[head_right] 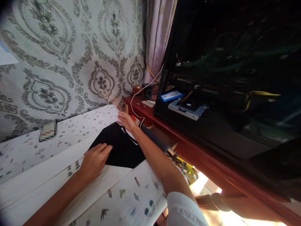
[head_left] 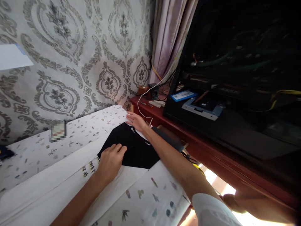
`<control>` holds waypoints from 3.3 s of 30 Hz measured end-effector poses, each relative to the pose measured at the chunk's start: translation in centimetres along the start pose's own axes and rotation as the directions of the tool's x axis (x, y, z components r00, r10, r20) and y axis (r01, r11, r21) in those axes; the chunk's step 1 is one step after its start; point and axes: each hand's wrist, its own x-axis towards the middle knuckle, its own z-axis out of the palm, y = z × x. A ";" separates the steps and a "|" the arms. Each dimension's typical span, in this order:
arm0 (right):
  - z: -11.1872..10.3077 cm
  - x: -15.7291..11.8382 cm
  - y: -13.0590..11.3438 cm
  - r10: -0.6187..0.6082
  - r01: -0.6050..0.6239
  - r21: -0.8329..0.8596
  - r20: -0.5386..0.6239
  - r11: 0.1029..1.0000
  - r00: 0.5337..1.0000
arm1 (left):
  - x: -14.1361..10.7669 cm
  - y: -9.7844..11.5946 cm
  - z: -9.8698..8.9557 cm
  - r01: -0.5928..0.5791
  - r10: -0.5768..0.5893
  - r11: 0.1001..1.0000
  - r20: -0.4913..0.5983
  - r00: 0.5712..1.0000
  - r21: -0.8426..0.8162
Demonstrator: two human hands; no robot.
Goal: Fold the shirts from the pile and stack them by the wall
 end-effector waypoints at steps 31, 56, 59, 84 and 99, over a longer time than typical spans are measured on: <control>0.1 1.6 2.0 -0.262 0.217 -0.896 0.119 0.388 0.958 | -2.4 0.0 0.9 -0.092 0.090 0.985 -0.015 0.996 -0.145; 9.1 -6.6 3.2 0.160 0.326 -0.901 0.290 -0.285 0.943 | -4.3 -4.2 -2.2 0.239 -0.199 0.928 0.160 0.967 -0.287; 8.8 -6.2 3.6 0.133 0.349 -0.880 0.323 -0.322 0.937 | -6.6 -7.3 -2.0 0.384 -0.339 0.906 0.238 0.910 -0.179; 20.3 -11.0 5.9 0.182 0.762 -0.609 0.741 -0.220 0.646 | -22.4 -13.0 -9.6 0.560 -0.686 0.714 0.259 0.680 0.420; 30.0 -10.2 6.8 0.279 0.672 -0.736 0.631 -0.077 0.724 | -14.8 -7.8 -3.1 0.324 -0.227 0.899 0.317 0.921 -0.295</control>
